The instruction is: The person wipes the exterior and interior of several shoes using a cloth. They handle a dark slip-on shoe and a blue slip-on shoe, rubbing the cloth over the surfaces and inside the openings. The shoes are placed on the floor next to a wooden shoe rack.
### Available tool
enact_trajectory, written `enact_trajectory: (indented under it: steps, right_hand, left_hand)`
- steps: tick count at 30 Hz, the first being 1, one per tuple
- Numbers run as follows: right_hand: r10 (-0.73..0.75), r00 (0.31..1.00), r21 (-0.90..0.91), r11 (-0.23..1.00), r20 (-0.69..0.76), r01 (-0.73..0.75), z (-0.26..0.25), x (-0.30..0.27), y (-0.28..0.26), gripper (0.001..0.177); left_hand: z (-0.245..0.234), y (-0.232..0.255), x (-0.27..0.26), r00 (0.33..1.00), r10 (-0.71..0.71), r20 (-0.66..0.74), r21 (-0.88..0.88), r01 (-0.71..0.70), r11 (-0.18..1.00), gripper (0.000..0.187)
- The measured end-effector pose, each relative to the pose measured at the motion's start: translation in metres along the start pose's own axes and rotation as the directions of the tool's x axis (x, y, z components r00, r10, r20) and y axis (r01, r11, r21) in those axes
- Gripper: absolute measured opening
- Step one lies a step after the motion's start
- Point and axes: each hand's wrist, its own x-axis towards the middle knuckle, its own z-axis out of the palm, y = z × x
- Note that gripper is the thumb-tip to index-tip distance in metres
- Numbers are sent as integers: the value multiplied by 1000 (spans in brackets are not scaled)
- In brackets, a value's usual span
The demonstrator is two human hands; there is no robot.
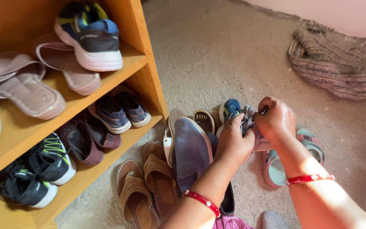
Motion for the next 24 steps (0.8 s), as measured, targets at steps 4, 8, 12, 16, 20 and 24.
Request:
enact_trajectory:
  steps: [4,8,12,16,20,24]
  right_hand:
    - [-105,994,97,990,21,103,-48,-15,-41,13]
    - [-244,970,236,943,18,233,-83,-39,-81,13]
    - [-364,931,390,858,0,335,-98,-65,-114,10]
    - [-505,862,520,724,-48,454,-98,-87,-137,10]
    - [-522,853,681,631,18,372,-82,-106,-150,10]
    - [-599,795,780,539,90,318,-64,-113,-156,11]
  left_hand:
    - [-26,35,-2,998,45,53,-209,-33,977,59]
    - [-64,65,-9,985,170,4,-187,-166,968,66]
    - [-102,88,-19,989,120,88,-255,-94,962,60]
    - [-134,98,-37,993,107,56,-240,-91,966,55]
    - [-159,98,-53,997,37,-69,81,-31,996,40]
    - [-183,100,-62,981,120,-151,124,-102,987,32]
